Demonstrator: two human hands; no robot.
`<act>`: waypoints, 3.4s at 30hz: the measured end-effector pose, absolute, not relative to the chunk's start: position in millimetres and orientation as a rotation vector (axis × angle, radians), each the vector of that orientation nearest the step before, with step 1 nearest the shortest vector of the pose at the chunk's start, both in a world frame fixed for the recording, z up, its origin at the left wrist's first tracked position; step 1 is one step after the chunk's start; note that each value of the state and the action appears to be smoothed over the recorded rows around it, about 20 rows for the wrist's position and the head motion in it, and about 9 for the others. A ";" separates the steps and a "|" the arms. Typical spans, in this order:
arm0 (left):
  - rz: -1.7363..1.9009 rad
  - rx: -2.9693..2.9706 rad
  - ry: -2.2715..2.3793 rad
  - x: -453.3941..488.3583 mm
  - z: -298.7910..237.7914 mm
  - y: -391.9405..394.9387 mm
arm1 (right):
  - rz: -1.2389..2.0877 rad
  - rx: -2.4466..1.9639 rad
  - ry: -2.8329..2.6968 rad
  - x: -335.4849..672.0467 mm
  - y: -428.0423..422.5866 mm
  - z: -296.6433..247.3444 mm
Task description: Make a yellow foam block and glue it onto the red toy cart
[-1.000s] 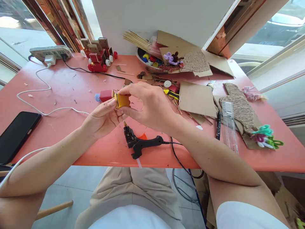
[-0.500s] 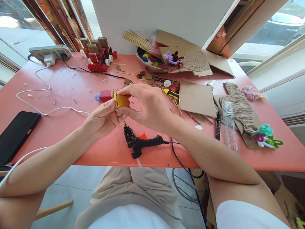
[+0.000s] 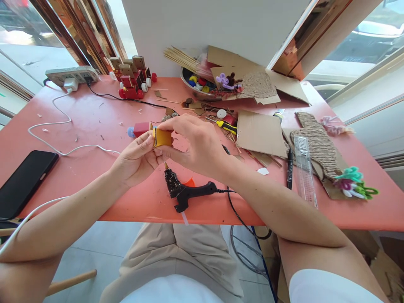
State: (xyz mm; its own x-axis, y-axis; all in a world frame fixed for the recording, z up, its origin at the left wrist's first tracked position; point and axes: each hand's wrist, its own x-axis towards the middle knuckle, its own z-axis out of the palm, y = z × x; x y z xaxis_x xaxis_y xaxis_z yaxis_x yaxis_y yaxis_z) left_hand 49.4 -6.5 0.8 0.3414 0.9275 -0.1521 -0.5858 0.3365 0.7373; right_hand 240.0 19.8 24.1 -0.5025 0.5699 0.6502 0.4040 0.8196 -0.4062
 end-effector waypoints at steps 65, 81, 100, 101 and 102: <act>1.317 0.905 0.716 54.8 1.2 -12.8 | -0.219 -0.565 -2.049 237.1 27.0 3.9; 1.463 0.963 0.841 62.8 -0.2 -17.1 | -0.185 -0.562 -2.093 233.4 27.4 -4.9; 1.090 0.635 0.702 47.1 2.0 -0.3 | 0.036 -0.541 -2.018 233.2 25.7 1.8; 1.089 0.641 0.711 46.8 1.8 -0.3 | 0.039 -0.526 -2.002 232.8 25.7 1.6; 1.091 0.649 0.718 46.5 1.6 -0.2 | 0.043 -0.516 -1.991 232.4 25.6 1.6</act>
